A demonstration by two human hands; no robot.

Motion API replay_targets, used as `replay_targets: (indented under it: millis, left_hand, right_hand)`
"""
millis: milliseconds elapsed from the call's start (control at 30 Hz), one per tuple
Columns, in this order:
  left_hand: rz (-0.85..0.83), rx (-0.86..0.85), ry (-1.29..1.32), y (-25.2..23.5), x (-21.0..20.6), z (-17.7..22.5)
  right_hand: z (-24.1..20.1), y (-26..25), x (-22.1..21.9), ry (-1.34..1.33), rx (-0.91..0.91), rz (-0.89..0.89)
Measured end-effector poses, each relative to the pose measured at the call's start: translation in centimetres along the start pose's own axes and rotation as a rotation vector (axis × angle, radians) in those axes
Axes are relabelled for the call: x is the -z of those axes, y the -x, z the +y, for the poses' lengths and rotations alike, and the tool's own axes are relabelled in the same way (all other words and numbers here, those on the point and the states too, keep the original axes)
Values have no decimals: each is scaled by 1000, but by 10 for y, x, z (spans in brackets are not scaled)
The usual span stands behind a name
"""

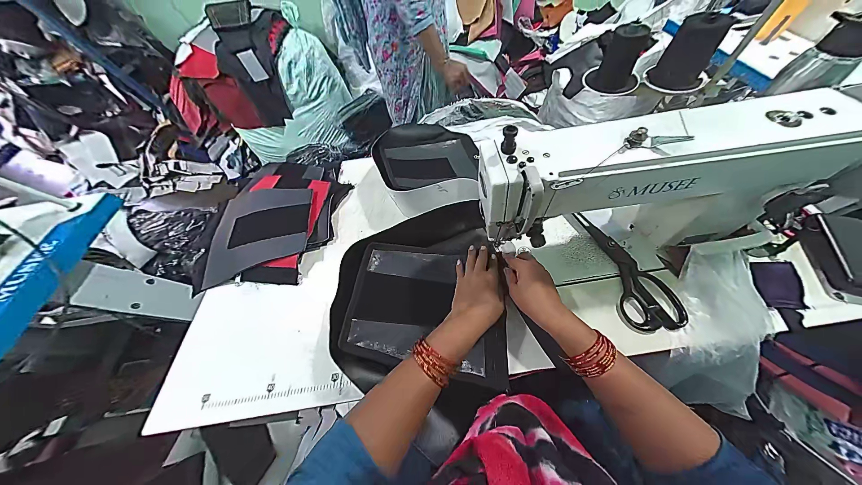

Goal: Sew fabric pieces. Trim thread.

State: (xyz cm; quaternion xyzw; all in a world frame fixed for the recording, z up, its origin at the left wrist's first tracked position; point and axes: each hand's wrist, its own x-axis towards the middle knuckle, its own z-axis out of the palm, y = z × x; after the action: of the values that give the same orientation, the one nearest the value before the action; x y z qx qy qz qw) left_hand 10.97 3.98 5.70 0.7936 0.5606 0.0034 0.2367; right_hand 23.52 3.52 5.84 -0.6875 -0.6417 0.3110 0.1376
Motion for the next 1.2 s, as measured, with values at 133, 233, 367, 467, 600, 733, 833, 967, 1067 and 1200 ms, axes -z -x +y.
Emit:
replay_targets:
  millis: [133,233,367,467,600,733,833,967,1067,1200]
  left_hand:
    - [-182,121,-105,40,9,25]
    - [-185,157,-139,44,6,33]
    - [-262,178,-170,36,0,49]
    - [-278,225,-214,34,1,60]
    - [-294,241,-187,37,7,65]
    - [-317,299,-102,51,9,64]
    - [-307,317,-114,52,6,62]
    - [-314,313,-200,46,0,67]
    - [-326,307,-230,44,0,70]
    - [-304,268,-105,44,14,60]
  right_hand:
    - [8,8,0,-32,-18,49]
    - [12,14,-3,-108,-24,84]
    - [19,22,-7,-150,12,124]
    - [21,28,-9,-178,30,147]
    - [22,32,-9,-184,35,129]
    - [26,30,-10,-194,39,106]
    - [27,28,-11,-210,41,106]
    - [26,30,-10,-212,43,98]
    - [26,30,-9,-227,48,92]
    - [26,32,-6,-240,45,68]
